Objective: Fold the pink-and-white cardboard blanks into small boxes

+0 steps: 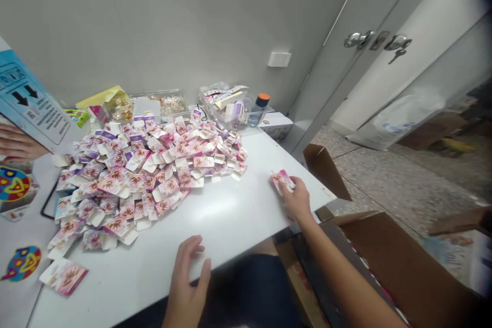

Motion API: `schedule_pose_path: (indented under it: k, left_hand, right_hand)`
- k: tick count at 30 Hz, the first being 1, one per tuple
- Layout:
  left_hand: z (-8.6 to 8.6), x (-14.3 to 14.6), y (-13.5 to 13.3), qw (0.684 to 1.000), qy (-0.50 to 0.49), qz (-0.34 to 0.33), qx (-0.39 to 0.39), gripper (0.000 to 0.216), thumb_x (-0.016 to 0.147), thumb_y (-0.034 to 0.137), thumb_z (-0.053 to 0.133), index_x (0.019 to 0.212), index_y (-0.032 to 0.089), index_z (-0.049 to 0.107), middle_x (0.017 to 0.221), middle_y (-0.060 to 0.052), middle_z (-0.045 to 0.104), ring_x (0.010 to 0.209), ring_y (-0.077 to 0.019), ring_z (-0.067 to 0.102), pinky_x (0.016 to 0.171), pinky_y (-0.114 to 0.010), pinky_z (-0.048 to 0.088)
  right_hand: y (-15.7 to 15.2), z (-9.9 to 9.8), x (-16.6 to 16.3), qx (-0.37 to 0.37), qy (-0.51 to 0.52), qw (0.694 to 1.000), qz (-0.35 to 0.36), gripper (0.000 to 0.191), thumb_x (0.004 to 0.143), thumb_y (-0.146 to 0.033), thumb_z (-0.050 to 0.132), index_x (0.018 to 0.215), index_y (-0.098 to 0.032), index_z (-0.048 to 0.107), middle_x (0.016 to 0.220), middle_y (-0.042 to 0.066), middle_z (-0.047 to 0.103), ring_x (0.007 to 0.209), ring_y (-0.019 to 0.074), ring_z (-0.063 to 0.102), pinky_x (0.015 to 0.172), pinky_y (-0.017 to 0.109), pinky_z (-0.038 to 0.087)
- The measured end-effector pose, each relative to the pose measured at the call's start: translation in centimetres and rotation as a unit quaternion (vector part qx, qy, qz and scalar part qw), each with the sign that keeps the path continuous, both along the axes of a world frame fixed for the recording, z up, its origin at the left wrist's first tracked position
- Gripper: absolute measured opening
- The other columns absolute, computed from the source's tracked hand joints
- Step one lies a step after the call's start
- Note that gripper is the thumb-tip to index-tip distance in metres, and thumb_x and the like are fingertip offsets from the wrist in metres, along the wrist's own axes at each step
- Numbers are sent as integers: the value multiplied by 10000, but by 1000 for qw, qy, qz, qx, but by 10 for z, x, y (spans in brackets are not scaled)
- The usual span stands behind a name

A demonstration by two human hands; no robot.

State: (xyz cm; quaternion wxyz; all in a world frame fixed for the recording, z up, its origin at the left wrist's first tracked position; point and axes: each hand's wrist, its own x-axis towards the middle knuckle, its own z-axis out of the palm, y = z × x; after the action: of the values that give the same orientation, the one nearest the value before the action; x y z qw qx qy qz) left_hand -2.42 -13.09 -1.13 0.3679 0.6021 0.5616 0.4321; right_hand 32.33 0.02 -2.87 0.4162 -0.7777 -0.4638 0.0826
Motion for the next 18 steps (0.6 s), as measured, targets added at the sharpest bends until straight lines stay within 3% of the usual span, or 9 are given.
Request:
schedule_pose_path:
  k: [3,10,18]
  left_hand:
    - [-7,-21,-9,992,102,27,64,306,884,309,519,1186,261,497,1275,-103,467,1114,-255,547,941,-465,477]
    - [-20,-71,-8,946,261,128,140,322,878,320,517,1177,200,512,1216,-130,495,1146,-303,515,971,-530,447]
    - [-31,-61,1,866,401,189,230,289,807,228,600,1090,184,566,1089,-122,621,953,-283,608,861,-430,490]
  right_hand:
    - [17,-7,24,-16,-88,996,9,539,820,-499,474,1185,-115,571,1232,213,554,1142,380,449,955,557,329]
    - [33,-19,39,-51,-219,966,128,506,884,-508,425,1242,-177,560,1325,150,524,1210,334,445,970,464,377]
    - [26,-31,33,-57,-317,935,152,522,933,-442,373,1363,-164,475,1402,164,451,1220,338,434,976,474,370]
